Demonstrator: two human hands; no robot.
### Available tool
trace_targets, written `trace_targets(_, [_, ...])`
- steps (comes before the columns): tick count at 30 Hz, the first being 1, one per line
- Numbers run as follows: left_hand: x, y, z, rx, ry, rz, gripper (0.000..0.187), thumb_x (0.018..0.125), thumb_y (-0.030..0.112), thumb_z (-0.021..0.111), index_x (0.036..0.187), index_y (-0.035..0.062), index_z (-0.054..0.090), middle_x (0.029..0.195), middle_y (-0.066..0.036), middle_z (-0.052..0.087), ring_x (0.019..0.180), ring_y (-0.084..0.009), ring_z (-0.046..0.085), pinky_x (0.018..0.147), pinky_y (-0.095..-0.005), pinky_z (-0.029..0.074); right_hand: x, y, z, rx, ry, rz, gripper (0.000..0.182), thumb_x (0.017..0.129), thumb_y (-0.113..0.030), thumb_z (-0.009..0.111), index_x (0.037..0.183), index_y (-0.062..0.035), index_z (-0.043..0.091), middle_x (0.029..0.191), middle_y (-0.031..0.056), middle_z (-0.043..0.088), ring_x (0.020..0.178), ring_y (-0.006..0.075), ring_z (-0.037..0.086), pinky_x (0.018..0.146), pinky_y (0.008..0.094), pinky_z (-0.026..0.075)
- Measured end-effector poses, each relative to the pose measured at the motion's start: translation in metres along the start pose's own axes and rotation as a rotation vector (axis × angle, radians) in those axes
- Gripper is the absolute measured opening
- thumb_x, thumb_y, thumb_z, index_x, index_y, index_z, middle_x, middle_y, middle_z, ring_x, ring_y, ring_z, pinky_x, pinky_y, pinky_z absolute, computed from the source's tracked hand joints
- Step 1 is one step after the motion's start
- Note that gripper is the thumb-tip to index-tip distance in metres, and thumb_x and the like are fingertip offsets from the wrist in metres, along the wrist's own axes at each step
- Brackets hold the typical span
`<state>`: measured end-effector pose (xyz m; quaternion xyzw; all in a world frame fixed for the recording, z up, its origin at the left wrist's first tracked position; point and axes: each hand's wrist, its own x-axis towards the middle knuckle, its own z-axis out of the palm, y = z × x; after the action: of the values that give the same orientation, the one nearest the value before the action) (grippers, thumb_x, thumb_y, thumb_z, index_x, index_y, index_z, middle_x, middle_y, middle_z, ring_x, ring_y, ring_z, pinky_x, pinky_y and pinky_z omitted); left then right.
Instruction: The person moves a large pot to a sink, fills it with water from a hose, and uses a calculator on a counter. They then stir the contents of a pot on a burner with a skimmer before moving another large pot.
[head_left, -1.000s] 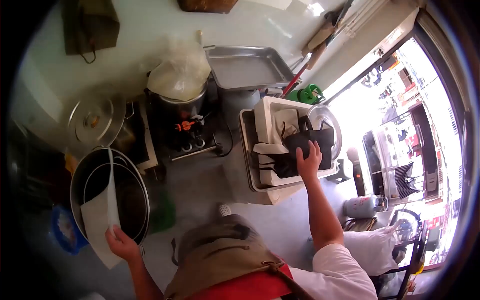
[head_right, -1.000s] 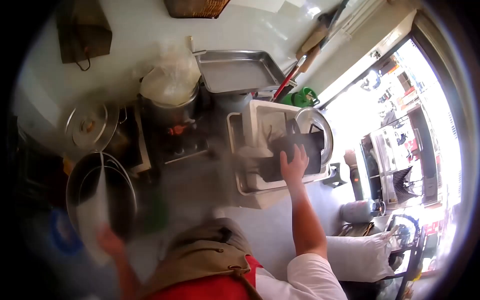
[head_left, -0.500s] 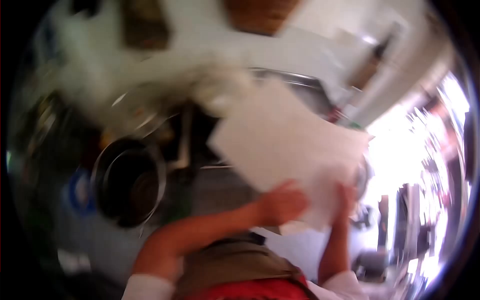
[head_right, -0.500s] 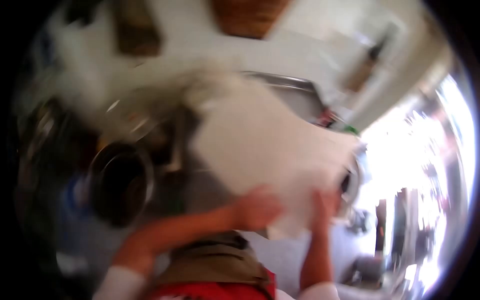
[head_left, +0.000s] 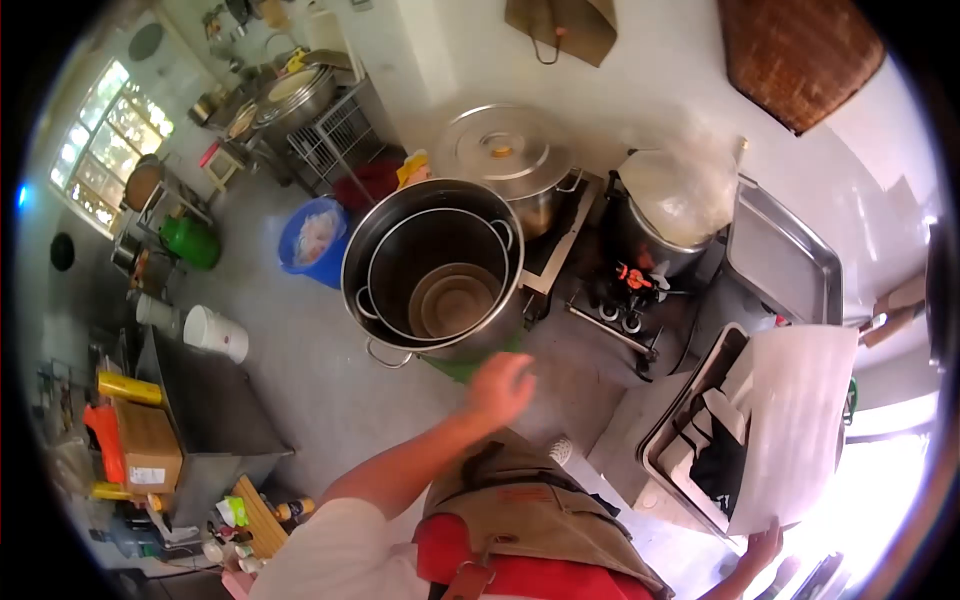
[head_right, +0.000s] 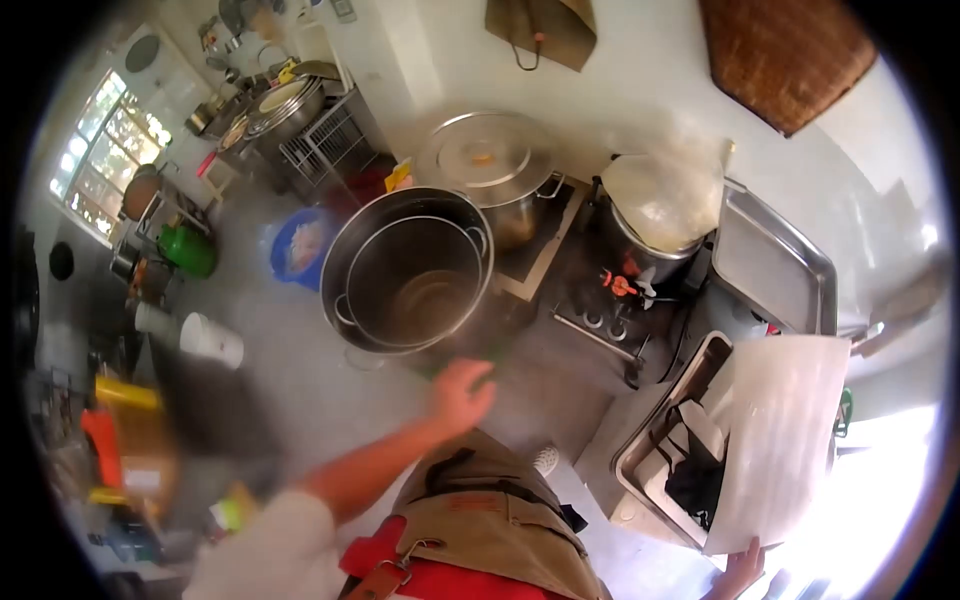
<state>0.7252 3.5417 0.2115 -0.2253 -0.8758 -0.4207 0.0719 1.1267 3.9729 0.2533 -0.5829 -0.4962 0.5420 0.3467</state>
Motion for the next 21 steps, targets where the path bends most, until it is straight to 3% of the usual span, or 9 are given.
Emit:
trace_targets(4, [0.011, -0.100, -0.081, 0.314, 0.248, -0.277, 0.033, 0.074, 0.015, 0.064, 0.103, -0.0002, 0.057, 0.101, -0.020, 0.057, 0.096, -0.0358, 0.055, 0.083, -0.0416, 0.045, 0.035, 0.027, -0.044, -0.502, 0.327, -0.159, 0.047, 0.087, -0.025, 0.055, 0.123, 0.0040, 0.047, 0.116, 0.0164, 0.054, 0.104, 0.0267, 0.054, 0.087, 0.0363, 0.043])
trace_targets(7, [0.048, -0.177, -0.130, 0.447, 0.232, -0.444, 0.039, 0.077, 0.018, 0.062, 0.108, -0.0041, 0.053, 0.105, -0.024, 0.054, 0.099, -0.0397, 0.052, 0.086, -0.0445, 0.043, 0.080, 0.016, -0.065, -1.593, 0.252, -0.840, 0.044, 0.088, -0.022, 0.053, 0.123, 0.0046, 0.047, 0.119, 0.0171, 0.053, 0.107, 0.0261, 0.053, 0.091, 0.0368, 0.042])
trace_targets(10, [0.098, -0.227, -0.158, 0.595, -0.080, -0.682, 0.047, 0.078, 0.023, 0.061, 0.111, -0.0077, 0.047, 0.107, -0.027, 0.054, 0.103, -0.0380, 0.052, 0.090, -0.0435, 0.043, -0.041, -0.043, 0.130, -0.670, 0.252, -0.822, 0.036, 0.090, -0.016, 0.050, 0.121, 0.0021, 0.050, 0.120, 0.0152, 0.054, 0.110, 0.0267, 0.051, 0.096, 0.0340, 0.039])
trace_targets(11, [0.109, -0.243, -0.161, 0.576, -0.129, -0.718, 0.049, 0.078, 0.024, 0.060, 0.112, -0.0091, 0.046, 0.108, -0.027, 0.054, 0.104, -0.0377, 0.053, 0.090, -0.0428, 0.044, -0.076, -0.054, 0.188, -0.393, -0.041, -0.643, 0.035, 0.089, -0.018, 0.051, 0.118, 0.0021, 0.053, 0.118, 0.0153, 0.055, 0.111, 0.0273, 0.050, 0.095, 0.0343, 0.038])
trace_targets(12, [0.119, -0.261, -0.163, 0.558, -0.178, -0.752, 0.052, 0.079, 0.025, 0.060, 0.112, -0.0104, 0.044, 0.109, -0.027, 0.055, 0.105, -0.0374, 0.054, 0.090, -0.0422, 0.044, -0.198, -0.100, 0.284, -0.945, 0.015, -0.761, 0.030, 0.087, -0.015, 0.054, 0.113, -0.0013, 0.055, 0.104, 0.0104, 0.059, 0.091, 0.0184, 0.056, 0.081, 0.0317, 0.046])
trace_targets(13, [0.127, -0.278, -0.163, 0.545, -0.229, -0.785, 0.054, 0.079, 0.026, 0.060, 0.113, -0.0117, 0.042, 0.109, -0.027, 0.055, 0.105, -0.0371, 0.054, 0.090, -0.0415, 0.045, -0.204, -0.077, 0.317, -0.787, -0.302, -0.741, 0.028, 0.083, -0.011, 0.055, 0.110, -0.0036, 0.058, 0.097, 0.0079, 0.061, 0.085, 0.0170, 0.058, 0.074, 0.0297, 0.047])
trace_targets(14, [0.133, -0.296, -0.161, 0.520, -0.273, -0.802, 0.055, 0.080, 0.026, 0.059, 0.113, -0.0127, 0.041, 0.110, -0.026, 0.056, 0.105, -0.0372, 0.055, 0.089, -0.0408, 0.046, -0.234, -0.075, 0.350, -0.672, -0.614, -0.359, 0.030, 0.081, -0.009, 0.057, 0.111, -0.0031, 0.057, 0.099, 0.0089, 0.060, 0.081, 0.0174, 0.059, 0.072, 0.0288, 0.048])
trace_targets(16, [0.143, -0.325, -0.153, 0.481, -0.360, -0.834, 0.056, 0.081, 0.027, 0.058, 0.114, -0.0147, 0.039, 0.111, -0.026, 0.057, 0.104, -0.0374, 0.057, 0.087, -0.0392, 0.048, -0.258, -0.026, 0.387, -0.760, -0.841, -0.659, 0.032, 0.081, -0.013, 0.062, 0.110, -0.0007, 0.057, 0.089, 0.0118, 0.063, 0.078, 0.0179, 0.060, 0.070, 0.0299, 0.049])
trace_targets(21, [0.161, -0.325, -0.168, 0.541, -0.425, -0.775, 0.048, 0.081, 0.018, 0.057, 0.112, -0.0140, 0.039, 0.106, -0.026, 0.060, 0.099, -0.0332, 0.061, 0.083, -0.0383, 0.050, -0.308, 0.036, 0.437, -0.735, -1.021, -0.352, 0.028, 0.082, -0.019, 0.062, 0.103, 0.0007, 0.060, 0.086, 0.0133, 0.064, 0.076, 0.0207, 0.060, 0.071, 0.0315, 0.048])
